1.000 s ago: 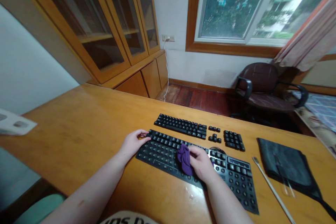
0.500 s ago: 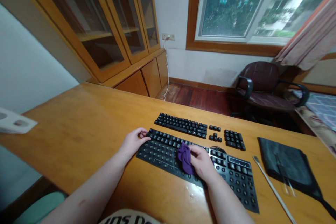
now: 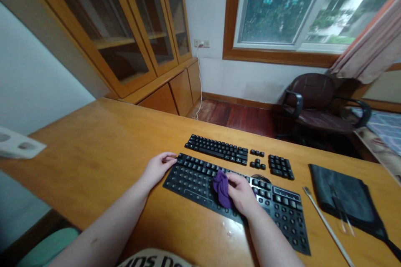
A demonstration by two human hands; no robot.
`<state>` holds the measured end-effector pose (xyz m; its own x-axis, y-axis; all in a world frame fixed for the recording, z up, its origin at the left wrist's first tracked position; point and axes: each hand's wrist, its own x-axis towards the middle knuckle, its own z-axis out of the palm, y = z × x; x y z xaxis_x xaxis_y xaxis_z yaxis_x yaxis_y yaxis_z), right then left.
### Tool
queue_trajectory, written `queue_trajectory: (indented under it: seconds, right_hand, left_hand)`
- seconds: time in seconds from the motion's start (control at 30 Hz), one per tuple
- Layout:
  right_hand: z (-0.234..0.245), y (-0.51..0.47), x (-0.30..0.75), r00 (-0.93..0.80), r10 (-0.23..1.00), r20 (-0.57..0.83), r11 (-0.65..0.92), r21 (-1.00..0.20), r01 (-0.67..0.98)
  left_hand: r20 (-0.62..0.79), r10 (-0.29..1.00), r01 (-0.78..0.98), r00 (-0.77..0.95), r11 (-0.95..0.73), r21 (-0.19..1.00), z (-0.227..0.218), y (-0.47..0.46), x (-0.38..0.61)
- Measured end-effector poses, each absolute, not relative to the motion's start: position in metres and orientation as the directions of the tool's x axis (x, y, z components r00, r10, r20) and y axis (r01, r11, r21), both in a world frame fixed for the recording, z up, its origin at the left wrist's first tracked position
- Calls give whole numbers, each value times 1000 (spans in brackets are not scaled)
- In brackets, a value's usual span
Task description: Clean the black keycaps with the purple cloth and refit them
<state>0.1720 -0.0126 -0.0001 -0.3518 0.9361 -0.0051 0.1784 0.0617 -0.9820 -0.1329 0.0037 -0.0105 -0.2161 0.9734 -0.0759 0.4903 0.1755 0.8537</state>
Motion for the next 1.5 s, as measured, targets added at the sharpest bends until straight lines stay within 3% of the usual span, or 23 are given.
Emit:
queue_trajectory:
  seconds: [0.6,0.97,1.33,1.5]
  right_hand:
    - [5,-13,170,-362,932,-16,57,-980,190]
    - [0,-11,172,-360,933,4,73,-981,177]
    - [1,-11,172,-363,932,-11,56,-983,173]
    - [3,-12,172,-356,934,-26,44,-981,187]
  left_hand:
    - [-88,966,461,-244,195,866,-16,4,-129]
    - [66,968,623,-241,102,775,-10,-1,-125]
    - [20,973,628,-231,133,766,-11,-1,-124]
    - [113,985,772,-126,26,635,-3,-6,-123]
